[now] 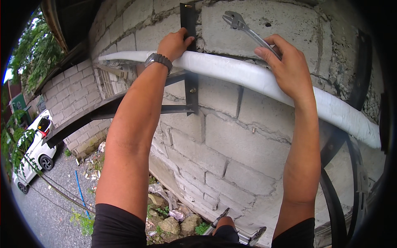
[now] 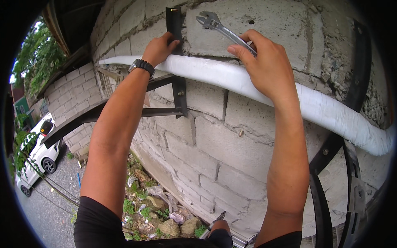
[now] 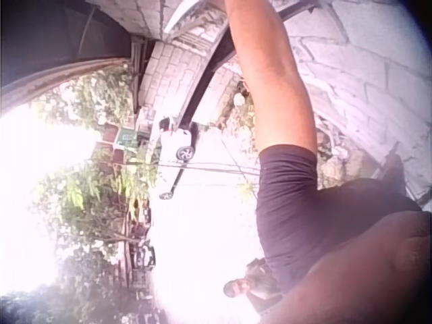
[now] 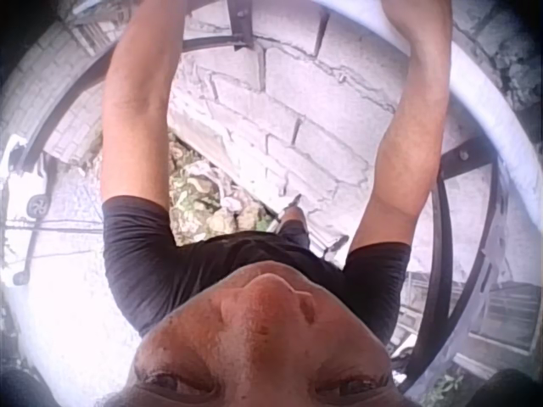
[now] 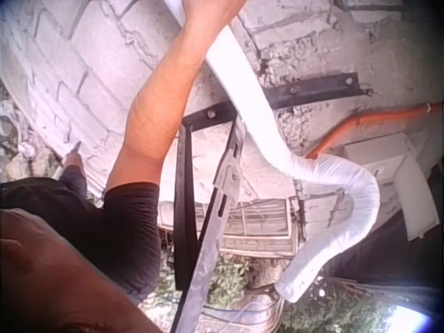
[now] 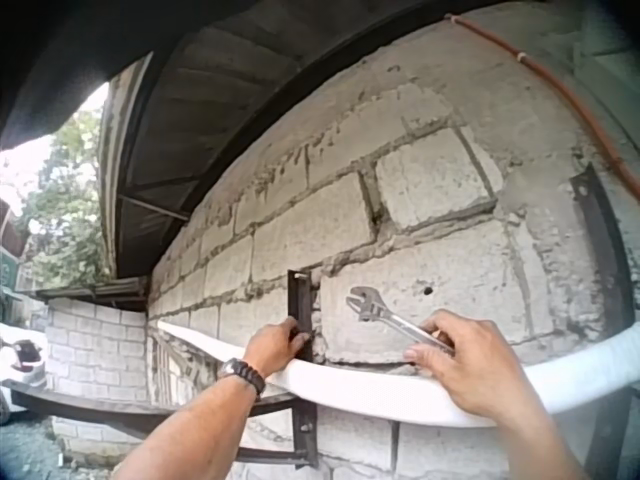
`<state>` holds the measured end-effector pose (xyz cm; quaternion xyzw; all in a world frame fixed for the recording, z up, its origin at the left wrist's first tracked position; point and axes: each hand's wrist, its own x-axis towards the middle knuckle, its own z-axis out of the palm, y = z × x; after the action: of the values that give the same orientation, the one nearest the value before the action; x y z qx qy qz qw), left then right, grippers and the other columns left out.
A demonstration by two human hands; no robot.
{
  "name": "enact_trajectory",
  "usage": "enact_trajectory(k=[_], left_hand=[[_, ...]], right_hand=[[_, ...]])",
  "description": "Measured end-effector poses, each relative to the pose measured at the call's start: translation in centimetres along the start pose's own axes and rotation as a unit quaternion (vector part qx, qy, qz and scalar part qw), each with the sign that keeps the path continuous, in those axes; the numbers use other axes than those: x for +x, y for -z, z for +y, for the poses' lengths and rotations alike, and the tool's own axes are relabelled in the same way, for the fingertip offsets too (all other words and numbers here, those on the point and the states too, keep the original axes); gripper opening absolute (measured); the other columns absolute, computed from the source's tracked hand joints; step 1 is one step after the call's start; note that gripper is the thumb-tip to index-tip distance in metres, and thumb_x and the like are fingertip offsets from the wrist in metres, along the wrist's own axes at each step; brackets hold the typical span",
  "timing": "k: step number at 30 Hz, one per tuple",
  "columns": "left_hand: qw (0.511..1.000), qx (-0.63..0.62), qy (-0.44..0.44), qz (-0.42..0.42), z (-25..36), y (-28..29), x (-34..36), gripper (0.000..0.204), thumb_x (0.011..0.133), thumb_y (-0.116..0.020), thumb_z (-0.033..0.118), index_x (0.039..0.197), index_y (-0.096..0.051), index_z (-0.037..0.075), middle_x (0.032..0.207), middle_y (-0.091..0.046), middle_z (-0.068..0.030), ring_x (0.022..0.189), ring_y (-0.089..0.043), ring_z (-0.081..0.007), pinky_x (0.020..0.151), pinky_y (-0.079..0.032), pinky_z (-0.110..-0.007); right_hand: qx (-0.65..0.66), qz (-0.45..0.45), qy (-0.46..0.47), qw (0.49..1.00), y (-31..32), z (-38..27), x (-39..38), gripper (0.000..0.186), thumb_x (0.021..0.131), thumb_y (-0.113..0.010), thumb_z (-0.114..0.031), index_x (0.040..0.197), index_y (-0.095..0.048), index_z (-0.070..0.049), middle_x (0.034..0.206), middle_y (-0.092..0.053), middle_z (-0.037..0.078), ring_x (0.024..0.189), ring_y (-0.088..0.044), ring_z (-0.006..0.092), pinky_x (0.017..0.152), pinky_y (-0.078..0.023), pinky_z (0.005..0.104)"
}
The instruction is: The person uses a wrench to tighten bolts on metal brackets mounted on a brick wall. They adjust the position of the brackets and secure them by hand and with the tool.
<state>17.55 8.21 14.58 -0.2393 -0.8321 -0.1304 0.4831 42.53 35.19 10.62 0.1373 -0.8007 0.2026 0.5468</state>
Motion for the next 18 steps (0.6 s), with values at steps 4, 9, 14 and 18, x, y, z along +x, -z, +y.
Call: enact_trajectory(k=[4,9,14,18], left_hand=[[1.0,-0.016,0.0,0.021,0.5,0.1,-0.3,0.033,0.092,-0.073,0.027,0.118,-0.065,0.009,0.101,-0.076,-0.0187,0.095,-0.072,-0.0396,0.084,-0.056,-0.047],[1.0,-0.002,-0.021,-0.019,-0.7,0.3,0.0,0.038,0.095,-0.07,0.036,0.124,-0.063,0.014,0.107,-0.076,-0.0161,0.103,-0.071,-0.0364,0.087,-0.055,-0.049],[0.998,0.035,0.029,-0.031,1.1,0.5,-0.2,0.036,0.093,-0.072,0.03,0.123,-0.064,0.013,0.107,-0.076,-0.0143,0.103,-0.071,-0.0366,0.088,-0.055,-0.049],[1.0,0.018,-0.008,0.001,0.3,0.5,-0.2,0.031,0.094,-0.071,0.029,0.119,-0.065,0.013,0.103,-0.076,-0.0158,0.099,-0.071,-0.0377,0.085,-0.056,-0.048]], right_hand=[[-0.002,-0.003,-0.006,1.0,0.1,0.1,0.1,0.038,0.094,-0.073,-0.039,0.109,-0.073,-0.004,0.077,-0.071,0.012,0.068,-0.066,0.0231,0.066,-0.049,0.037],[-0.007,-0.002,0.0,1.0,0.0,-0.2,-0.1,0.038,0.095,-0.073,-0.04,0.109,-0.073,-0.005,0.077,-0.071,0.012,0.068,-0.066,0.023,0.066,-0.05,0.037],[-0.012,-0.01,-0.017,1.0,0.3,0.0,0.1,0.038,0.094,-0.074,-0.04,0.108,-0.072,-0.004,0.076,-0.07,0.013,0.068,-0.065,0.0232,0.066,-0.049,0.037],[0.01,-0.003,-0.001,1.0,0.1,0.0,0.1,0.038,0.094,-0.074,-0.04,0.107,-0.072,-0.004,0.075,-0.069,0.013,0.067,-0.064,0.0236,0.066,-0.048,0.0376]])
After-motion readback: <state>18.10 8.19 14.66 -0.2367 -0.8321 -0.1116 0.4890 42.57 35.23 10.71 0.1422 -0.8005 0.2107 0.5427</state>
